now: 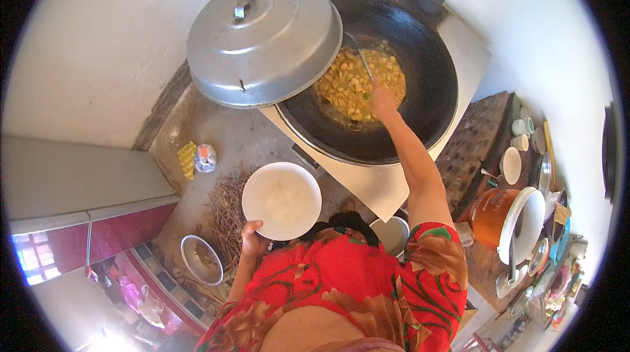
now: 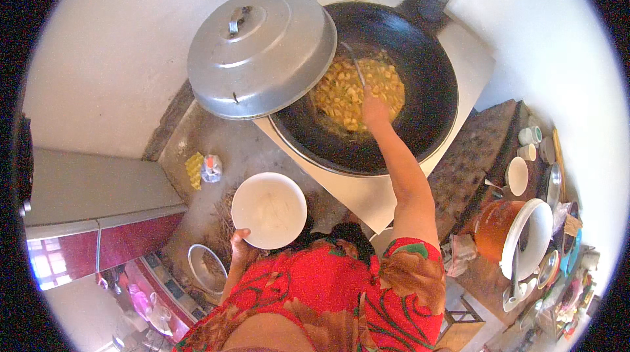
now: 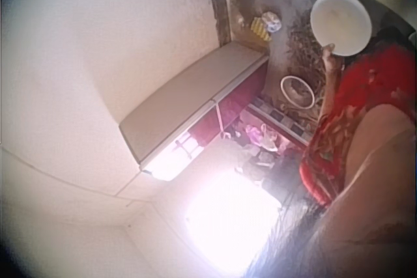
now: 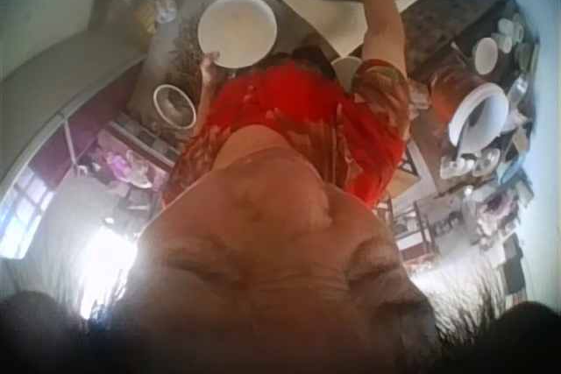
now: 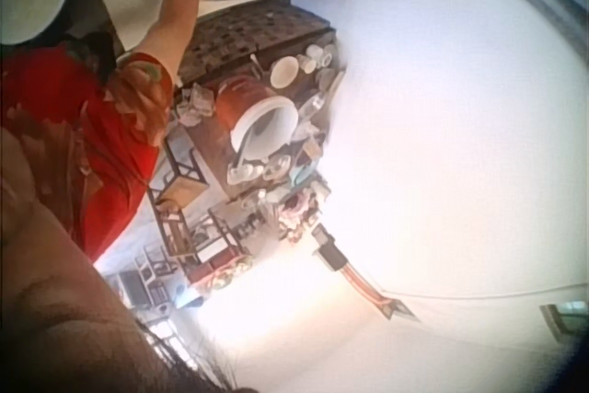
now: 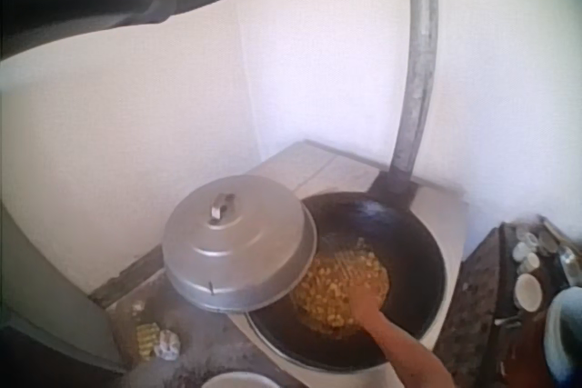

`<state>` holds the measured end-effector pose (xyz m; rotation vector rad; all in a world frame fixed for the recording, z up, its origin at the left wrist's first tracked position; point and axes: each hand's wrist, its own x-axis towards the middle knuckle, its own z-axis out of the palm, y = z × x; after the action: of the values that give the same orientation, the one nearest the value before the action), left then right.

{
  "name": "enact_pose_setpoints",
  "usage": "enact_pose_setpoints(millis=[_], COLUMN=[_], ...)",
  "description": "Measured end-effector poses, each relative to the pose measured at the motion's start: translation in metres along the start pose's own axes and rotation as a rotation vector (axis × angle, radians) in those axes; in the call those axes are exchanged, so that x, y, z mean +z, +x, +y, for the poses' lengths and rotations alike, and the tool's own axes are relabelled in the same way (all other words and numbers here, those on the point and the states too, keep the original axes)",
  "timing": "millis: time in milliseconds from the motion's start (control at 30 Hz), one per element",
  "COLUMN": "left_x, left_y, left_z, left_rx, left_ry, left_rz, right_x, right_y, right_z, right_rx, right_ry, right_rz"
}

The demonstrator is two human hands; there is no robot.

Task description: The person sits on the floor and handles chopsticks and a cloth, then stands to pick up a bowl and place it on a table. They add chopped green vegetables to a wok on a stove, stir the contents with a ladle, and serve the cooked food into a bowl. Finally, they carry the bowl to a dining table and place it down.

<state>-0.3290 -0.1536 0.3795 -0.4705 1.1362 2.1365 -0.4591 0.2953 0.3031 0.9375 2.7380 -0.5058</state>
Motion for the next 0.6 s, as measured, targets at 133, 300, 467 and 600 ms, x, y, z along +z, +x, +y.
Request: enact_pose_setpoints(millis=[133,300,467,600], left_x=[0.008,0.006,0.013,0.013], left_y=[0.003,0.017,0.02,0.019], left_z=[0.0,-0.004,-0.006,-0.008], left_rx=[0.015,0.016,0.014,-0.001], left_ry=[-0.018,-0.05,-0.034,-0.026], left_rz=[-0.038,-0.067,-0.098,-0.108], right_x=[0.005,-0.007,-0.037,-0.044], right_y=[-0.048,-0.111,-0.135,-0.111], right_z=[0.008,0.044,0.089,0.115], right_rx=[-0.207,-0.254,-0.232,-0.085], right_ry=[-0.102,-0.237,-0.224,-0.245], right_rz=[-0.014,-0.047,0.013,0.115])
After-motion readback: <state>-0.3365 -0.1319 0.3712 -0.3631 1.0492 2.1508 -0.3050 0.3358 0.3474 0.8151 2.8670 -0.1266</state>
